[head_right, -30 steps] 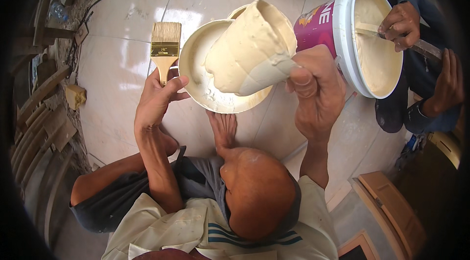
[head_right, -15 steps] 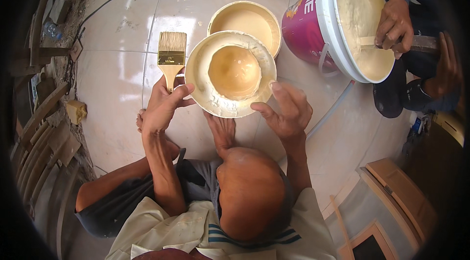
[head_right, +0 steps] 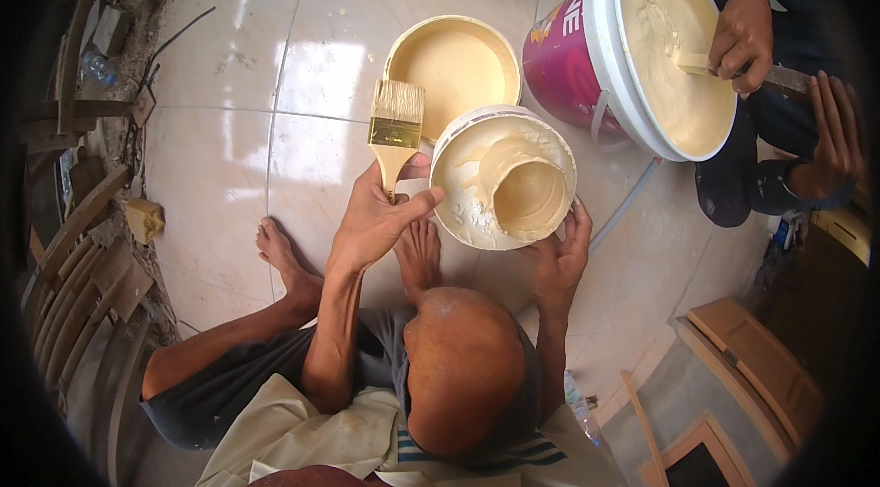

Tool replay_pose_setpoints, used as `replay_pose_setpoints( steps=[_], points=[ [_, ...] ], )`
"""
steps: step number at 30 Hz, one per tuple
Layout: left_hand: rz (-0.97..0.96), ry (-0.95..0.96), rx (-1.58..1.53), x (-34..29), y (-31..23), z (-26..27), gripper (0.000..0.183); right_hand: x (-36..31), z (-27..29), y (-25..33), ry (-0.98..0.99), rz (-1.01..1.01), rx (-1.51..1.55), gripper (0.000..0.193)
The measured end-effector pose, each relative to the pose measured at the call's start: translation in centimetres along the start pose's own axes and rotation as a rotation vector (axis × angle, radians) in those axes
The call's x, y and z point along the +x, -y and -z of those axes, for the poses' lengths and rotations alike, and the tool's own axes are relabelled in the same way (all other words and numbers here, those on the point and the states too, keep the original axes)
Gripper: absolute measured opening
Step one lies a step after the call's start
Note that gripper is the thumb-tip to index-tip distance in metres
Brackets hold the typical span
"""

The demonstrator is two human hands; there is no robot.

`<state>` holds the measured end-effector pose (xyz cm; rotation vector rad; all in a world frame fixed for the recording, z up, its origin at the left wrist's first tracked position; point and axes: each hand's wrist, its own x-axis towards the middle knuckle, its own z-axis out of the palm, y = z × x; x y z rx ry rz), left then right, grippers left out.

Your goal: The person sits on the floor and pours a creamy substance from a large bucket into a smaller container using a brush. They then wipe the floor with a cloth, pick up several mugs, and walk to an outdoor area to rinse the mugs with a hose.

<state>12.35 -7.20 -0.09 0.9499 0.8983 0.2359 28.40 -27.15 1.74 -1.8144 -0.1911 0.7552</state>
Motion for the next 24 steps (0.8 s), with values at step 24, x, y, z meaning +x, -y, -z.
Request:
replay_pose_setpoints(
  steps=[24],
  points=[
    [-0.239, -0.508, -0.219, 4.0, -3.6, 12.4, 0.048, 2.5, 5.6, -15.4, -0.174, -0.255, 0.011, 0.061]
  ],
)
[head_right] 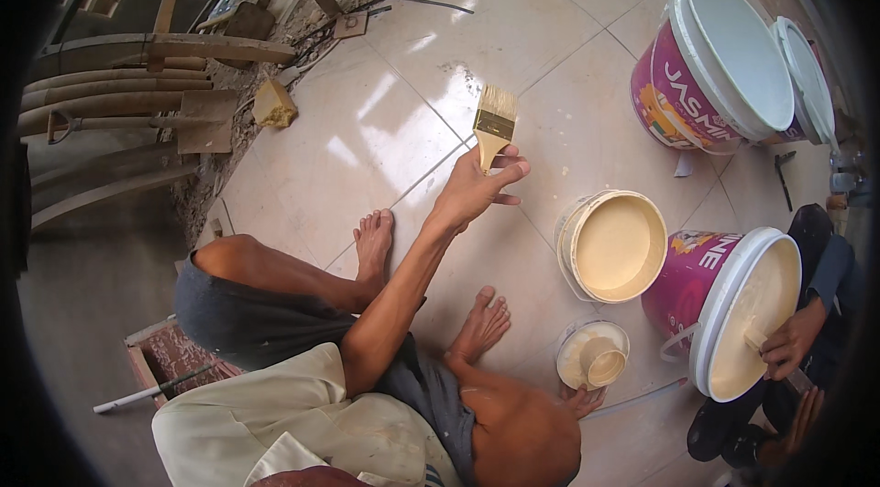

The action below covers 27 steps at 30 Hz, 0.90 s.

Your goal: The person sits on the floor and pours a creamy substance from a large bucket into a smaller container using a brush. They then wipe the floor with a cloth, pick up several mugs, and walk to an outdoor area to rinse the mugs with a hose.

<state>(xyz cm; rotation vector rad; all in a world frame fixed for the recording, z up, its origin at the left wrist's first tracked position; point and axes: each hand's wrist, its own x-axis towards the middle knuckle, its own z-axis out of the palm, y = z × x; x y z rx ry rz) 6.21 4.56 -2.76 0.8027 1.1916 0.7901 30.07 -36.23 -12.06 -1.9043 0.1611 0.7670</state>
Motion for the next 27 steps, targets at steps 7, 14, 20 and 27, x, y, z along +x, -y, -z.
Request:
replay_pose_setpoints(
  steps=[7, 14, 20, 27],
  points=[
    [0.033, 0.016, 0.026, -0.2, 2.5, 1.3, 0.057, 0.0, -0.1, -0.1, 0.040, -0.017, -0.041, 0.063],
    [0.215, 0.151, 0.161, -0.5, 4.7, 2.0, 0.071, 0.0, -0.9, 1.4, 0.103, 0.005, -0.092, 0.065],
    [0.228, 0.262, 0.200, -1.1, 7.0, 6.7, 0.079, -1.1, -6.3, 3.9, 0.308, 0.066, -0.157, 0.072],
    [0.206, 0.222, 0.205, -4.0, 7.8, 12.9, 0.102, -4.9, -16.6, 6.7, 0.748, 0.149, -0.118, 0.077]
  ],
)
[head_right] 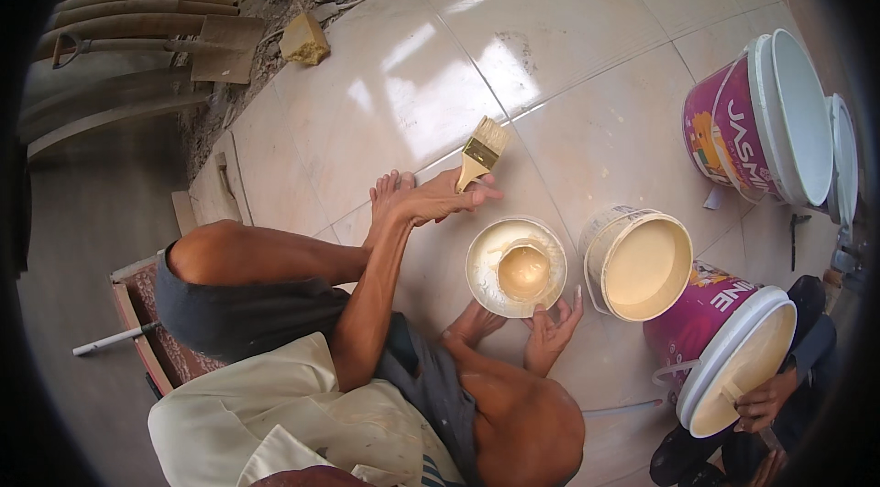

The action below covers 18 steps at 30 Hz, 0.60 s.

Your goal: The person sits on the floor and pours a creamy substance from a large bucket into a smaller container using a brush. They then wipe the floor with a cloth, pick up several mugs, and walk to an outdoor area to rinse the mugs with a hose.

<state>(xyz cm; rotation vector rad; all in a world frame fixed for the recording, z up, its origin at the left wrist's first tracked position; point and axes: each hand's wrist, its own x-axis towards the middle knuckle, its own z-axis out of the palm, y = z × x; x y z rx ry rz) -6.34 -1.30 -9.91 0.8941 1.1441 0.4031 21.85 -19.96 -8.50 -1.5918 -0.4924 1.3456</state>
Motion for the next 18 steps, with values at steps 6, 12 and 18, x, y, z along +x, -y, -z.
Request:
replay_pose_setpoints(
  steps=[6, 12, 18],
  points=[
    [-0.022, -0.098, -0.193, -3.6, 1.5, 2.9, 0.085, 5.5, -5.0, 3.7, 0.209, 0.024, -0.251, 0.079],
    [-0.049, -0.467, -0.346, -4.8, 2.1, 4.6, 0.097, 10.0, -13.0, 7.4, 0.407, 0.037, -0.232, 0.083],
    [-0.003, -0.776, -0.318, -8.6, 1.9, 7.6, 0.081, 13.8, -19.3, 10.3, 0.733, 0.051, -0.344, 0.085]
  ],
)
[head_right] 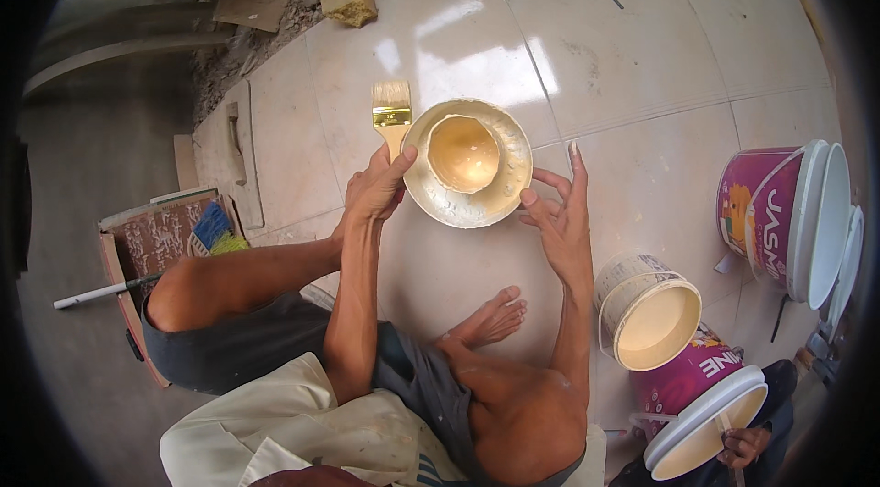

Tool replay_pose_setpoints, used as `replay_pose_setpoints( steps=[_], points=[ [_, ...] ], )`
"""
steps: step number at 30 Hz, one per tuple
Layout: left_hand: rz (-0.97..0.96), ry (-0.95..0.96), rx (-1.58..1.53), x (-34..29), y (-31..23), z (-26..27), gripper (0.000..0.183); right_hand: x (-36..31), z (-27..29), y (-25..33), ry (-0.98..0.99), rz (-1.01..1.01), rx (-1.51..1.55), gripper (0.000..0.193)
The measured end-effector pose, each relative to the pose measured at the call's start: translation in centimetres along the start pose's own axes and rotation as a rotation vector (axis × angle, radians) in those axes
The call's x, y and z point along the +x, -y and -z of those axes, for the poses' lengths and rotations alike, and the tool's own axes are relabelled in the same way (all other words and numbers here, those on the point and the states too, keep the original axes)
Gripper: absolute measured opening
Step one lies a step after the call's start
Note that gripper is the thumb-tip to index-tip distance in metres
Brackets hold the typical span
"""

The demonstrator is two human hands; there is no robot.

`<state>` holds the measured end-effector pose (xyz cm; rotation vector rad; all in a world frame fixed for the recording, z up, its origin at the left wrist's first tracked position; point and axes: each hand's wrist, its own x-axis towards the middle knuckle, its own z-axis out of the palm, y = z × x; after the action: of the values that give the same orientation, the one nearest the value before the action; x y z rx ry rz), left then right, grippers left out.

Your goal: The person sits on the floor and pours a creamy substance from a large bucket into a smaller container using a brush. They then wipe the floor with a cloth, pick up several mugs, and walk to an outdoor area to rinse the mugs with a hose.

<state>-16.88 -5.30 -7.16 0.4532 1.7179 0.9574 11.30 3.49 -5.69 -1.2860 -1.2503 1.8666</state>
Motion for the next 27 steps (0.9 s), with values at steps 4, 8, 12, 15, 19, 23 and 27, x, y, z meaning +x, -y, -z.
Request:
replay_pose_setpoints(
  steps=[4, 8, 12, 15, 19, 23, 27],
  points=[
    [-0.166, -0.115, -0.426, 1.3, 3.4, 4.2, 0.082, 10.0, -3.1, 1.0, -0.008, 0.133, -0.298, 0.079],
    [-0.179, -0.135, -0.590, -0.1, 4.3, 8.1, 0.077, 23.0, -11.1, 0.3, 0.088, 0.456, -0.564, 0.065],
    [-0.165, -0.250, -0.582, -1.5, 3.4, 11.2, 0.076, 33.1, -22.0, -1.6, 0.022, 0.762, -0.671, 0.067],
    [-0.232, -0.340, -0.593, -2.1, 3.3, 13.1, 0.078, 35.5, -28.9, -2.0, -0.094, 0.787, -0.663, 0.063],
    [-0.180, -0.423, -0.588, -1.9, 3.3, 14.5, 0.071, 37.7, -31.5, -3.1, -0.102, 0.701, -0.640, 0.045],
    [-0.182, -0.416, -0.598, -1.6, 3.3, 15.1, 0.073, 38.7, -29.2, -4.5, -0.139, 0.797, -0.611, 0.018],
    [-0.204, -0.391, -0.625, -2.0, 3.0, 15.5, 0.071, 36.5, -23.6, -3.6, -0.081, 0.772, -0.614, 0.014]
  ],
)
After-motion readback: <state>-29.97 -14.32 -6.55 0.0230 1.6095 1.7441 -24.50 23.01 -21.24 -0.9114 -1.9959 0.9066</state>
